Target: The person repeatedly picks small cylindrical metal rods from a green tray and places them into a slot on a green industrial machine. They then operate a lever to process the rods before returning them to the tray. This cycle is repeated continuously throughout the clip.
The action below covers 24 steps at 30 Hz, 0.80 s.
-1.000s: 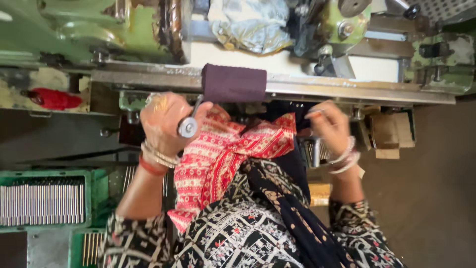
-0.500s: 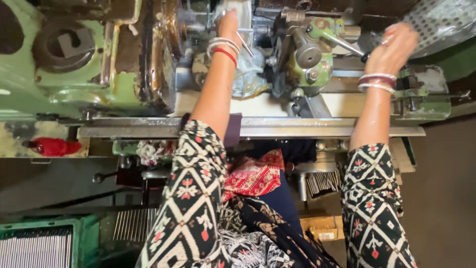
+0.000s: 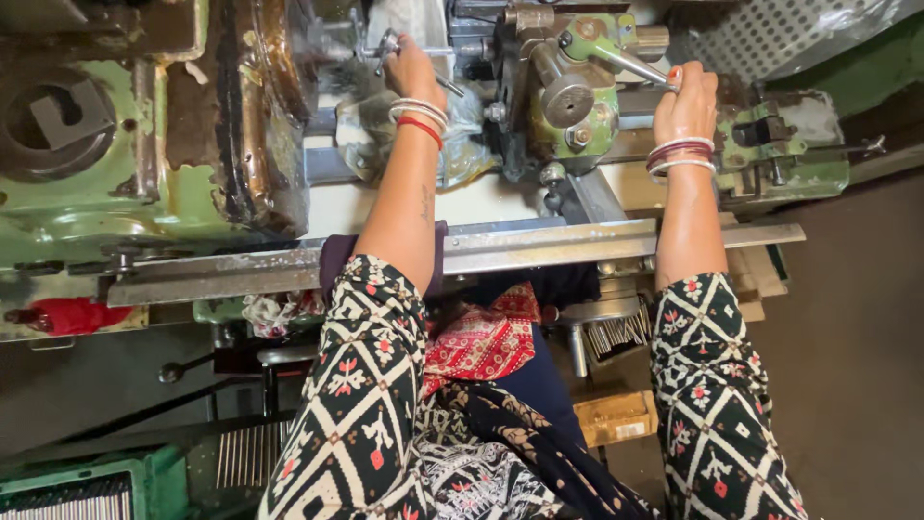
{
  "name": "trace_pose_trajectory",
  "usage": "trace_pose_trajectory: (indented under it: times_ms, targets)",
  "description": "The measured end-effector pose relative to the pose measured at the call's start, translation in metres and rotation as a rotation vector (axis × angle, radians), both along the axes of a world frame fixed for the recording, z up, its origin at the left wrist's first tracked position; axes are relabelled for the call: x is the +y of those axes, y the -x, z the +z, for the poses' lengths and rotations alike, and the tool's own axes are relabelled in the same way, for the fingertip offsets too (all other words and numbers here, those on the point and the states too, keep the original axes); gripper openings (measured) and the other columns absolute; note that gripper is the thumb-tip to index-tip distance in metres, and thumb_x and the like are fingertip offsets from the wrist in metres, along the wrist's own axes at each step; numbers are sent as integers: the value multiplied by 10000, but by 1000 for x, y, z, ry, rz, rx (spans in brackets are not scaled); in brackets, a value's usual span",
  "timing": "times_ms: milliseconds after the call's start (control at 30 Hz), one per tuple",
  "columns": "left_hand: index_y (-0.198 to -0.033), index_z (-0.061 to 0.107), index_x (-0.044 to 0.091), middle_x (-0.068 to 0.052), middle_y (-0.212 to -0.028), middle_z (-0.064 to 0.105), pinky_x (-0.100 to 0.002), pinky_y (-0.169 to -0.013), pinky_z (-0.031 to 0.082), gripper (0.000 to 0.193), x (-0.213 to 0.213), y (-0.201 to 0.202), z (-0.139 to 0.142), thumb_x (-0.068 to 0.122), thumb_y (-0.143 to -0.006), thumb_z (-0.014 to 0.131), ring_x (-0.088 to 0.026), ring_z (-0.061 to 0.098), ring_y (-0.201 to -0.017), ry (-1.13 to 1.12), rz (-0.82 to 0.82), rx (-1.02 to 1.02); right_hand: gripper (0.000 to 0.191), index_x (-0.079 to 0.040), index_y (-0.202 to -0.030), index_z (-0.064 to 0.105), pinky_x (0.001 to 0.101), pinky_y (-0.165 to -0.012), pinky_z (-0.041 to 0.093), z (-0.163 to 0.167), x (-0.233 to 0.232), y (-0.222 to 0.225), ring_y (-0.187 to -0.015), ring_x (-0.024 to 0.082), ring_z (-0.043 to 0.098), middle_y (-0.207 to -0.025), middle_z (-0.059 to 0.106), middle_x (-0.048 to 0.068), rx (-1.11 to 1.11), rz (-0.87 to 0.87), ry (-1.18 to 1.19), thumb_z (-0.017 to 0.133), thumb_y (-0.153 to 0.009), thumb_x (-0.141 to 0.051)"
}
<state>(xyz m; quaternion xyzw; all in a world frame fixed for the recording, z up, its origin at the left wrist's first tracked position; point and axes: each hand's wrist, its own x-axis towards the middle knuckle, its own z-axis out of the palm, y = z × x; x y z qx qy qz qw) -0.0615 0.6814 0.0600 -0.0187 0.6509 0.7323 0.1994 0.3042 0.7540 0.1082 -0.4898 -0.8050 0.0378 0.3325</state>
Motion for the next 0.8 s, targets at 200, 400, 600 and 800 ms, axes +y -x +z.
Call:
trace_pose_trajectory:
  times_ms: [200, 400, 600, 800]
  targets:
    - [-1079, 715, -106, -303, -1197, 708, -460, -959, 509, 527, 7, 8, -7, 377, -961, 543, -411, 682, -1081, -17, 16, 6, 95, -44, -1124, 584, 564, -793, 454, -8, 6, 5, -941, 497, 580, -1068, 570, 270, -3, -15, -9, 543, -1104, -128]
    - [-1128, 703, -96, -296, -1270, 673, -440, -1011, 486, 562, 10, 13, -7, 417, -979, 529, -404, 642, -1176, -5, 34, 39, 104, -37, -1131, 579, 560, -811, 450, -11, 7, 8, -967, 496, 578, -1082, 566, 269, -9, -8, -24, 523, -1123, -124]
    - [-1122, 708, -94, -295, -1263, 684, -451, -986, 505, 591, 8, 18, -3, 445, -974, 517, -406, 669, -1154, -67, 55, -39, 112, -43, -1146, 573, 559, -813, 454, -13, 8, 11, -967, 494, 577, -1096, 565, 265, -11, -3, -21, 505, -1130, -129]
    - [-1225, 632, -121, -305, -1384, 586, -450, -1009, 492, 634, 5, 18, 0, 452, -978, 522, -399, 628, -1205, -102, 44, -83, 126, -26, -1143, 551, 562, -822, 449, -9, 6, 12, -963, 497, 569, -1092, 560, 268, -29, 8, -45, 508, -1163, -143]
